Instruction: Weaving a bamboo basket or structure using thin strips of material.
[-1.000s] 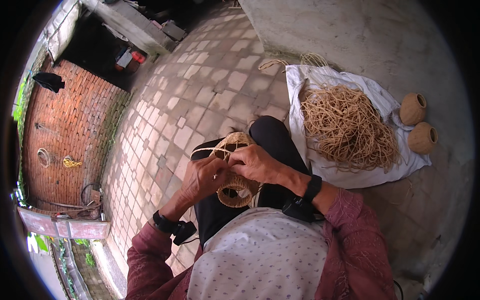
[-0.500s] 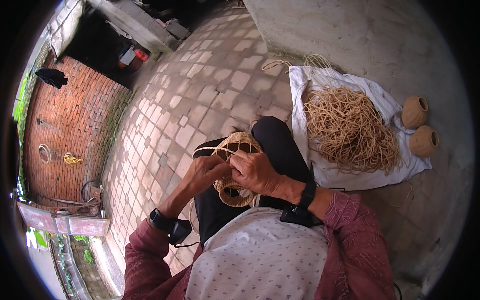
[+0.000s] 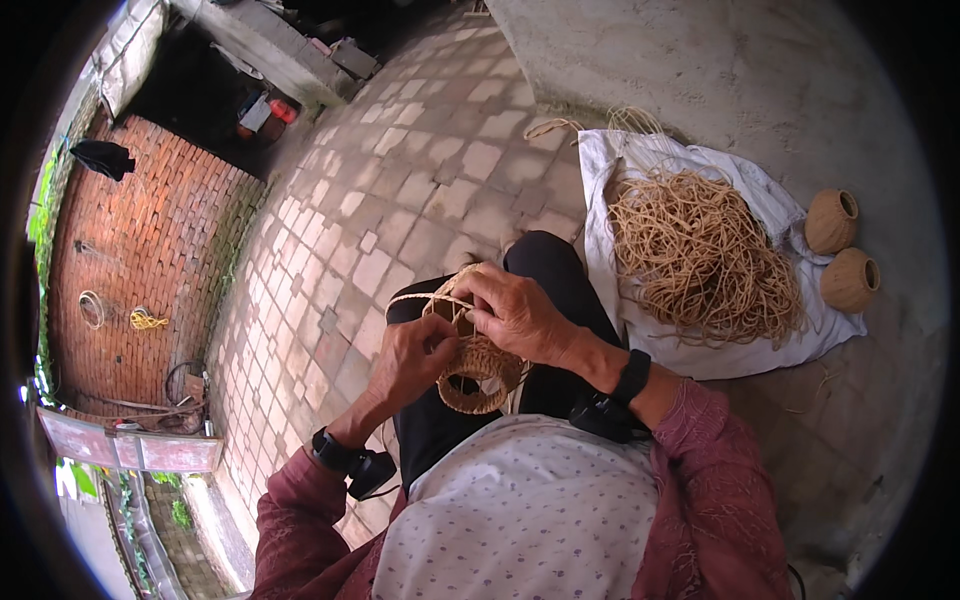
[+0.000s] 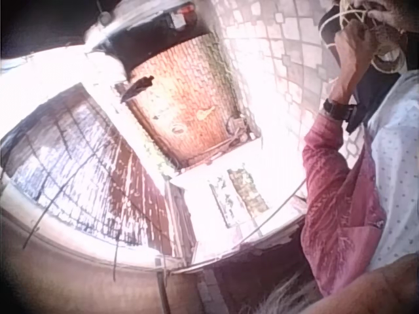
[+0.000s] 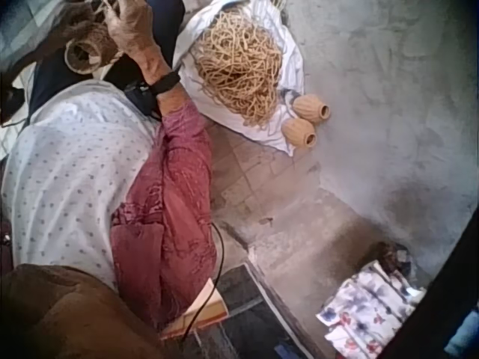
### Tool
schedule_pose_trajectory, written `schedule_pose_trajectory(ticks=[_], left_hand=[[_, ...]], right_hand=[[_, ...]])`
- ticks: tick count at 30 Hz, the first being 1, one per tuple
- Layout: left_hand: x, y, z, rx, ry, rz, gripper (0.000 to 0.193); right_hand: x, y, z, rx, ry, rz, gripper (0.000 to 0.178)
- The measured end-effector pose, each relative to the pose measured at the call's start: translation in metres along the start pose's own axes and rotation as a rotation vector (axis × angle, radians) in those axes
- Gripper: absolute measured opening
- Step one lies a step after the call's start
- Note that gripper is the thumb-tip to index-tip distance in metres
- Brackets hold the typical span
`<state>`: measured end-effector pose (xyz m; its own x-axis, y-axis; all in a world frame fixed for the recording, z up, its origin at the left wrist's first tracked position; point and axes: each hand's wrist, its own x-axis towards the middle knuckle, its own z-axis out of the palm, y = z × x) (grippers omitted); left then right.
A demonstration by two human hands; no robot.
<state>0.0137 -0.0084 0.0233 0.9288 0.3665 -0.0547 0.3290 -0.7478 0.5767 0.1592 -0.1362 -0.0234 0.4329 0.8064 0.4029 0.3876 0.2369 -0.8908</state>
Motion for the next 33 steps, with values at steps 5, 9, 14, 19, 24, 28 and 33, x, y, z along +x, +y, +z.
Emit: schedule_pose_trajectory(ticks=[5, 9, 14, 19, 24, 28, 33], left_hand=[[-0.005, -0.003, 0.004, 0.088, 0.095, 0.133, 0.011], [-0.004, 0.000, 0.003, 0.159, 0.126, 0.243, 0.011], [-0.006, -0.003, 0.009, 0.196, 0.185, 0.299, 0.007], [-0.006, 0.002, 0.009, 0.225, 0.182, 0.326, 0.006], [-0.005, 0.001, 0.010, 0.209, 0.167, 0.342, 0.006], [-0.007, -0.002, 0.012, 0.172, 0.209, 0.339, 0.006], [-0.008, 0.002, 0.006, 0.248, 0.215, 0.330, 0.011]], right_hand=[[0.011, 0.013, 0.009, -0.291, -0.052, -0.383, 0.013], [0.014, 0.013, 0.007, -0.312, -0.120, -0.383, 0.010], [0.005, 0.015, 0.004, -0.185, -0.179, -0.238, 0.011], [0.005, 0.022, 0.005, -0.073, -0.123, -0.061, 0.008], [0.009, 0.024, 0.001, -0.042, -0.091, 0.073, 0.007], [0.005, 0.015, -0.016, -0.022, -0.122, 0.147, 0.006], [-0.017, 0.007, -0.018, -0.139, -0.121, 0.042, 0.004]])
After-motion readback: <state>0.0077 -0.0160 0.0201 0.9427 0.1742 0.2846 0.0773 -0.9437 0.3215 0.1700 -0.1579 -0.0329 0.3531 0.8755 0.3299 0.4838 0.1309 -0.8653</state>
